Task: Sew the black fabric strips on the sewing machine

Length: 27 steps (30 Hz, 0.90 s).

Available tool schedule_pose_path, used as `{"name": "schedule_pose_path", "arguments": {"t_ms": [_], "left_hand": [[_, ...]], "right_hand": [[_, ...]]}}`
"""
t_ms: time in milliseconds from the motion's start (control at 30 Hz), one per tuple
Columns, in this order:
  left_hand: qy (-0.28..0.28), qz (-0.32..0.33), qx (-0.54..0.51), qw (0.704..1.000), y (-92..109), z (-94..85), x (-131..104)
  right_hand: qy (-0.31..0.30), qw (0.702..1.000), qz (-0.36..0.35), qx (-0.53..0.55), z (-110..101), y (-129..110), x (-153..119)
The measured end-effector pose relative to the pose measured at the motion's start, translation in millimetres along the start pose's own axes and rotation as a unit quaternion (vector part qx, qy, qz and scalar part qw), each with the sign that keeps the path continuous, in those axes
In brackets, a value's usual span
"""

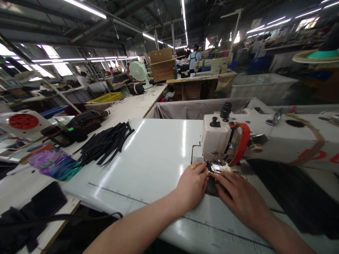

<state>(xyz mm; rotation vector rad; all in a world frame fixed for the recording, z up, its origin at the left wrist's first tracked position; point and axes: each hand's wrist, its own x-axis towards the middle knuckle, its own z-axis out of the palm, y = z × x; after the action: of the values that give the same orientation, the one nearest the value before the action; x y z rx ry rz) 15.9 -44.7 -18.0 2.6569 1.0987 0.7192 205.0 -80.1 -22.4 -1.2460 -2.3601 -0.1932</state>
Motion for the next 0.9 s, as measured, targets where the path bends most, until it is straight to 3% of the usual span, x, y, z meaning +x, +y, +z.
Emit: {"name": "schedule_pose_path", "arguments": {"t_ms": [900], "left_hand": [[-0.005,-0.006,0.016,1.000,1.3,-0.9,3.8]], "right_hand": [[0.004,0.999,0.025,0.044,2.5,1.1,-3.9]]}}
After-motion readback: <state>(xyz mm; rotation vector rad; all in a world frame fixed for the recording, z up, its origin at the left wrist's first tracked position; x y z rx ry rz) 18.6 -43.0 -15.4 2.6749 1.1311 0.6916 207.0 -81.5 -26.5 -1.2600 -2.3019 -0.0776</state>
